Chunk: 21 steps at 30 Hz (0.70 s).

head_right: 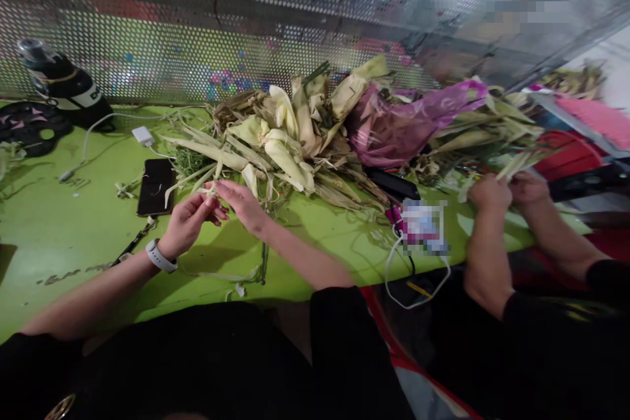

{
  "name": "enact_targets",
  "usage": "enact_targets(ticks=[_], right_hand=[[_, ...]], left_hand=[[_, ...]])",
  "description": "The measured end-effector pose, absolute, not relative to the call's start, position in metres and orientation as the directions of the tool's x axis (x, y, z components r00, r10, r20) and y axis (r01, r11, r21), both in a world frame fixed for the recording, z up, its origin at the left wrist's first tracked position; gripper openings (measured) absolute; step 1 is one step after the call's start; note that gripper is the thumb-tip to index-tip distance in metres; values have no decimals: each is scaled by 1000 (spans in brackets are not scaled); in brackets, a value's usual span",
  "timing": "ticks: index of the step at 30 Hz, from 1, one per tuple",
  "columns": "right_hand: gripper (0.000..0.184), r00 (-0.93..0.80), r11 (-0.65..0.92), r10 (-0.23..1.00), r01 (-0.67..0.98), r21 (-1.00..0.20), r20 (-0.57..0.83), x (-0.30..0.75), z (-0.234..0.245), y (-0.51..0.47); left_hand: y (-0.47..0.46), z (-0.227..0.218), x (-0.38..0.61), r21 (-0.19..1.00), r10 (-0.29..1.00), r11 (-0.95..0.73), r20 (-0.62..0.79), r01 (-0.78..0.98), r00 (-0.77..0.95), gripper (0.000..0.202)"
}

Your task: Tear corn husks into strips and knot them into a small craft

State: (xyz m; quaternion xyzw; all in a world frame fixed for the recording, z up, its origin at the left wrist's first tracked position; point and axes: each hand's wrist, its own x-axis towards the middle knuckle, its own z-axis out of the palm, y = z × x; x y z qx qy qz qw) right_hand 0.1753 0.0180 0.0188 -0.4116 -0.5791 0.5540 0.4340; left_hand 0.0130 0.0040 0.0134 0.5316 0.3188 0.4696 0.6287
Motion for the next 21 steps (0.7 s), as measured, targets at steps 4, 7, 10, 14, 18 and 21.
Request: enact_targets(ticks=[4, 7, 10, 14, 18, 21], right_hand=[[43, -213, -86, 976, -183, -979, -46, 169, 17, 16], [38, -172, -65, 985, -216, -974, -28, 168, 15, 15], [38, -176, -57, 984, -223, -973, -18, 170, 16, 15], [38, -216, -90, 976, -225, -970, -40, 172, 17, 17], [36, -215, -44, 977, -225, -973, 6, 172, 16, 16], [33, -172, 24, 983, -188, -982, 57, 170, 16, 13]], left_hand=[[3, 8, 17, 965, 918, 80, 26, -249, 396, 35], [3, 5, 17, 961, 914, 125, -15, -247, 405, 32], [2, 5, 16, 958, 910, 132, -15, -254, 415, 30], [1, 11, 14, 963, 893, 129, -10, -236, 450, 30], [1, 13, 14, 959, 889, 172, -52, -225, 455, 30], [2, 12, 14, 947, 890, 216, -91, -238, 446, 29]])
